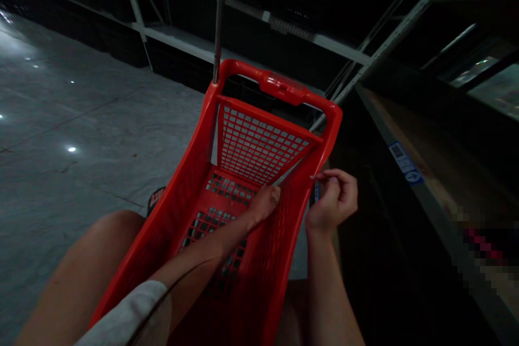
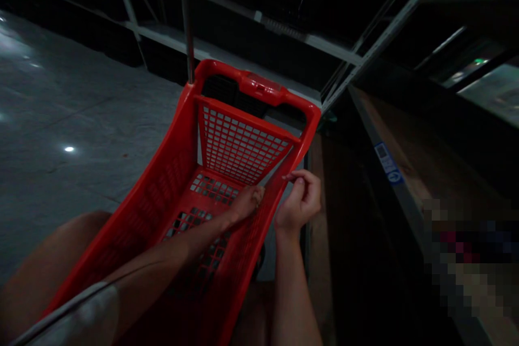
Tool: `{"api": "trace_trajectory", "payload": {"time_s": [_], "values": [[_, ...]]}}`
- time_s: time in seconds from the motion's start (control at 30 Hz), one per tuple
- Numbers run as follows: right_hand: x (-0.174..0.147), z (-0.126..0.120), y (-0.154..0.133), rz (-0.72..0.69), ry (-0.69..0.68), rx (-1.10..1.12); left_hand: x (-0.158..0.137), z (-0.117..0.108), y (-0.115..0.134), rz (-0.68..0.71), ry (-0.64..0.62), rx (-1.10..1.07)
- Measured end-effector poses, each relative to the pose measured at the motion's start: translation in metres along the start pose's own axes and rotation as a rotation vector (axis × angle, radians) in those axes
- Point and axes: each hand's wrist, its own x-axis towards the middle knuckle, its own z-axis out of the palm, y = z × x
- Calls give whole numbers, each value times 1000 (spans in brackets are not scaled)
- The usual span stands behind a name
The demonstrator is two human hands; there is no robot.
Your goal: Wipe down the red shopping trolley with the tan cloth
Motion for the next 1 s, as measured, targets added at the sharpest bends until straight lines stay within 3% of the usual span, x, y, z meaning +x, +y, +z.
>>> {"api": "trace_trajectory", "payload": {"time_s": [0.07, 0.17, 0.23, 0.4, 0.5, 0.57, 0.7, 0.9, 1.0], "values": [[6, 1, 5, -26, 34, -37, 16, 5, 35, 132, 91, -43], [16, 4, 13, -42, 74, -73, 41, 8, 93, 484, 281, -167], [21, 7, 18, -55, 69, -108, 54, 5, 122, 646, 308, -139], [27, 11, 31, -103, -38, -110, 71, -18, 146, 720, 288, 505], [33, 11, 35, -242, -146, -227, 78, -39, 151, 827, 302, 803], [39, 11, 37, -345, -256, -322, 83, -55, 156, 910, 205, 916], [50, 13, 39, -438, -493, -350, 90, -100, 164, 873, 59, 1118], [57, 12, 40, -444, -609, -313, 66, -210, 156, 628, 228, 1262], [55, 10, 41, -432, -597, -281, 53, -242, 154, 549, 300, 1283]]}}
